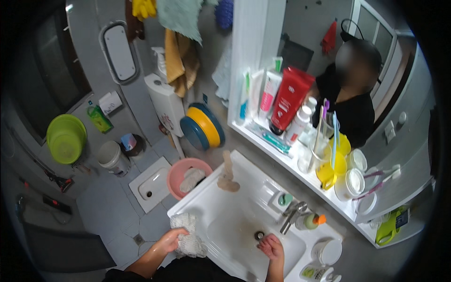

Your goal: The person washes a white mesh garment by hand in a bathroom sink. They wet the item, rub it with their hands, rinse it under running water, and wring it out repeatedly. The person also briefly handles a red cloth and a green cloth during the process.

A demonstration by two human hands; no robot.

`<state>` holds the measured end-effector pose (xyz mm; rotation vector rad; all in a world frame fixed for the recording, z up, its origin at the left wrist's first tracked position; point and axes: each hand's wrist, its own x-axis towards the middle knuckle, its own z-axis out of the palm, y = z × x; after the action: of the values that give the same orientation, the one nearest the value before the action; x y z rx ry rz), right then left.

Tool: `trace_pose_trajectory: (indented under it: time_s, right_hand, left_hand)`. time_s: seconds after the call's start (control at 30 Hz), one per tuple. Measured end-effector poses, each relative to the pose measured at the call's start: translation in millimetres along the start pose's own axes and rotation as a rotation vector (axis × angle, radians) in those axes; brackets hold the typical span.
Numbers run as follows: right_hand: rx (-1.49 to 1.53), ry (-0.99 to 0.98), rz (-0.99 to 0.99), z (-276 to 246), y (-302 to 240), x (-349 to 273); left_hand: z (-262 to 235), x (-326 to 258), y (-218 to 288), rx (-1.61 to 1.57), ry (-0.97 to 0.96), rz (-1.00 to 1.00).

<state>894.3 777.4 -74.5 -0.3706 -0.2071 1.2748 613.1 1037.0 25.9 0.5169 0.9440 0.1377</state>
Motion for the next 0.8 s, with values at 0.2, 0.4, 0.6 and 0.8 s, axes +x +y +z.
trace_pose_trajectory:
  time_s: [0.2, 0.4, 0.6, 0.8]
  right_hand:
    - [-1.614, 0.174, 0.656, -58, 33, -13]
    - [-1.687, 0.053, 0.022, 68, 32, 28]
    - [-1.503, -0.166, -0.451, 294, -31, 168]
    - [-1.437, -0.076, -1.054, 457, -76, 333]
  left_hand:
    - [11, 1, 12, -0.002, -0.086, -0.013]
    - [-2, 5, 18, 0.008, -0.109, 0.102]
    - [0, -17, 38, 0.035, -0.071, 0.149]
    - [-39, -30, 33, -0.137, -0.124, 0.33]
